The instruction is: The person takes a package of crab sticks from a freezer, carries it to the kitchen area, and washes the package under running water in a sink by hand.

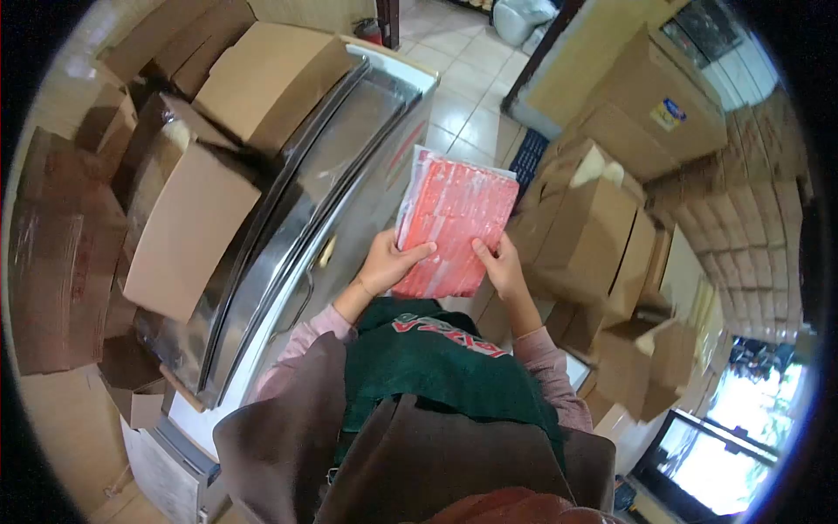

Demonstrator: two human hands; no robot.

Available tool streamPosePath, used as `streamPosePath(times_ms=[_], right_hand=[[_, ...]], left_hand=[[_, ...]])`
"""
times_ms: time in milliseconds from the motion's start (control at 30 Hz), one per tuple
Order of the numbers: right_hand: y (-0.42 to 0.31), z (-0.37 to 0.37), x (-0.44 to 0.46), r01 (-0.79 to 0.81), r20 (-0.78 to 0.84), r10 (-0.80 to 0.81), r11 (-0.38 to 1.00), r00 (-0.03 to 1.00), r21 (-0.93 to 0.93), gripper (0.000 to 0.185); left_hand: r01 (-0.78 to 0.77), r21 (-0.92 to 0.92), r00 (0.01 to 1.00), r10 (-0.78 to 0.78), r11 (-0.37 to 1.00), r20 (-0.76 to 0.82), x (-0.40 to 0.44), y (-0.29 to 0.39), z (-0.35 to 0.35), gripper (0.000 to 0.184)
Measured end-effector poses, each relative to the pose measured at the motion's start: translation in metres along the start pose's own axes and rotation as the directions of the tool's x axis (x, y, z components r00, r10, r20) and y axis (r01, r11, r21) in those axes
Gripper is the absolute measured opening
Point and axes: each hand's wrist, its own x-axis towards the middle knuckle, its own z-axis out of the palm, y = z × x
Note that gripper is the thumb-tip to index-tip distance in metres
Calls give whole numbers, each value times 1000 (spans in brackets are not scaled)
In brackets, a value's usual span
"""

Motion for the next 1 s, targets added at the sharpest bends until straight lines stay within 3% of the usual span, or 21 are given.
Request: streamPosePath(times_ms=[100,167,200,300,367,467,533,567,633,700,767,833,900,967,1000], right_hand=[[-13,-4,74,-8,85,8,1000,996,-8,44],[-19,-8,127,10,110,-4,998,994,-61,45],[-22,-11,152,14,142,3,993,990,-114,45],[-30,-17,221,150,141,-139,986,980,-69,46],[-52,-30,257,125,123,-114,988,986,-88,44],[-75,-55,314,22,120,-8,993,993,-115,43],[-69,-77,340,-103,162,114,992,980,-75,43],[-70,-86,353,-91,159,102,993,982,-71,43],[-72,-102,382,-212,154,237,964,959,-163,43],[-76,-107,418,-227,159,233,972,960,-55,40],[-79,-111,456,-284,157,288,958,945,-48,37],[-82,-122,509,-326,258,326,944,909,-46,37],[-76,-140,574,-342,351,404,912,845,-225,39],[-83,-137,627,-307,349,335,942,876,-133,45],[-81,-138,652,-363,421,403,915,812,-177,46]], left_hand=[[22,64,993,-15,998,-114,47,43,2,27],[129,177,977,-95,976,-190,88,59,-2,25],[20,135,978,9,991,-209,110,63,-3,23],[-68,61,981,78,996,-178,187,76,-10,24],[-128,51,970,136,990,-203,236,91,-7,24],[-98,-45,983,90,994,-160,309,111,-4,25],[-145,-46,964,131,988,-230,345,115,1,26],[-155,-40,964,142,987,-224,364,117,-1,26],[-113,-44,959,97,993,-268,405,119,-4,27],[-117,-49,950,97,992,-296,448,123,-6,27],[-21,-212,939,-54,977,-340,490,109,-10,27],[-6,-276,919,-103,961,-380,528,114,-7,26],[-48,-319,876,-113,947,-469,574,114,-10,26],[-49,-287,839,-117,957,-531,614,113,-17,25],[-28,-268,803,-138,963,-580,624,111,-20,25]])
